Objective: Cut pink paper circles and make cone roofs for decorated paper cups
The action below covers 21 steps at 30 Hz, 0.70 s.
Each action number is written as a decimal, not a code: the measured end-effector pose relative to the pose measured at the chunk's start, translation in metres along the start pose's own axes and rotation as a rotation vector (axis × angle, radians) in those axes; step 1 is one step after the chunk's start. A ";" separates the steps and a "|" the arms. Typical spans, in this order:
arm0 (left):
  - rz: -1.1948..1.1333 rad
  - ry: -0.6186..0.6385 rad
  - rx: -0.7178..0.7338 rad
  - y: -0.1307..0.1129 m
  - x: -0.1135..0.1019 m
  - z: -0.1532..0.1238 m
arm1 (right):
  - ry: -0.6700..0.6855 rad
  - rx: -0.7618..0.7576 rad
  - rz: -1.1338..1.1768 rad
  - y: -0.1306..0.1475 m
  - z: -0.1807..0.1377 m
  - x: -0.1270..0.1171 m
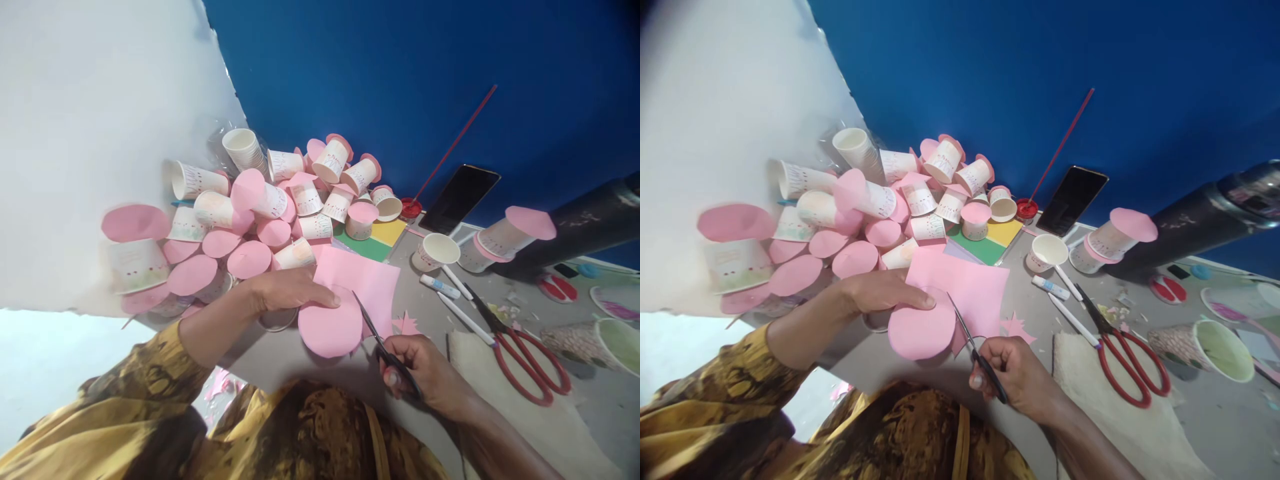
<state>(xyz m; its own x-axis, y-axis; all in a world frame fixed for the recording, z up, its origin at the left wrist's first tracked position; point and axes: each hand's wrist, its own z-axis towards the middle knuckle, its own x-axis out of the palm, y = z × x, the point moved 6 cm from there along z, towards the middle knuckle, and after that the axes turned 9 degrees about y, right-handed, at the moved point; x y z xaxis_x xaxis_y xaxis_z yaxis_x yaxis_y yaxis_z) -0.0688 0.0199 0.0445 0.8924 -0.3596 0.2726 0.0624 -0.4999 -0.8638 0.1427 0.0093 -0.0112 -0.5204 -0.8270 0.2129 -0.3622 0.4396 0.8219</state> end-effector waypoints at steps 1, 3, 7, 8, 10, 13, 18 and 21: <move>0.010 0.013 -0.006 0.000 0.000 0.000 | 0.002 0.002 0.006 0.001 0.000 0.001; 0.021 0.033 -0.018 0.000 0.001 0.000 | 0.004 0.007 0.017 0.002 0.000 0.001; 0.048 0.039 -0.043 -0.001 0.001 0.001 | 0.003 0.012 0.009 0.002 0.000 0.001; 0.054 0.039 -0.051 -0.001 0.000 0.000 | 0.004 0.010 0.000 0.001 0.001 0.001; 0.061 0.033 -0.066 -0.001 -0.001 0.000 | 0.005 0.005 -0.022 0.000 0.001 0.000; 0.075 0.009 -0.079 0.001 -0.003 -0.002 | 0.006 0.002 -0.052 -0.003 0.001 -0.002; 0.092 -0.049 -0.064 0.002 -0.005 -0.004 | 0.011 0.004 -0.064 -0.005 0.001 -0.002; 0.075 -0.044 -0.044 0.000 -0.003 -0.003 | 0.024 0.012 -0.064 -0.005 0.001 0.000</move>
<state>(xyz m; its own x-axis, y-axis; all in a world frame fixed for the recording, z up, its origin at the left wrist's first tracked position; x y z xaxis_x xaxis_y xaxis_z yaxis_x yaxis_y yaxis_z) -0.0727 0.0192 0.0452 0.9125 -0.3630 0.1885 -0.0238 -0.5071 -0.8615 0.1442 0.0076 -0.0157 -0.4774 -0.8616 0.1724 -0.4037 0.3893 0.8279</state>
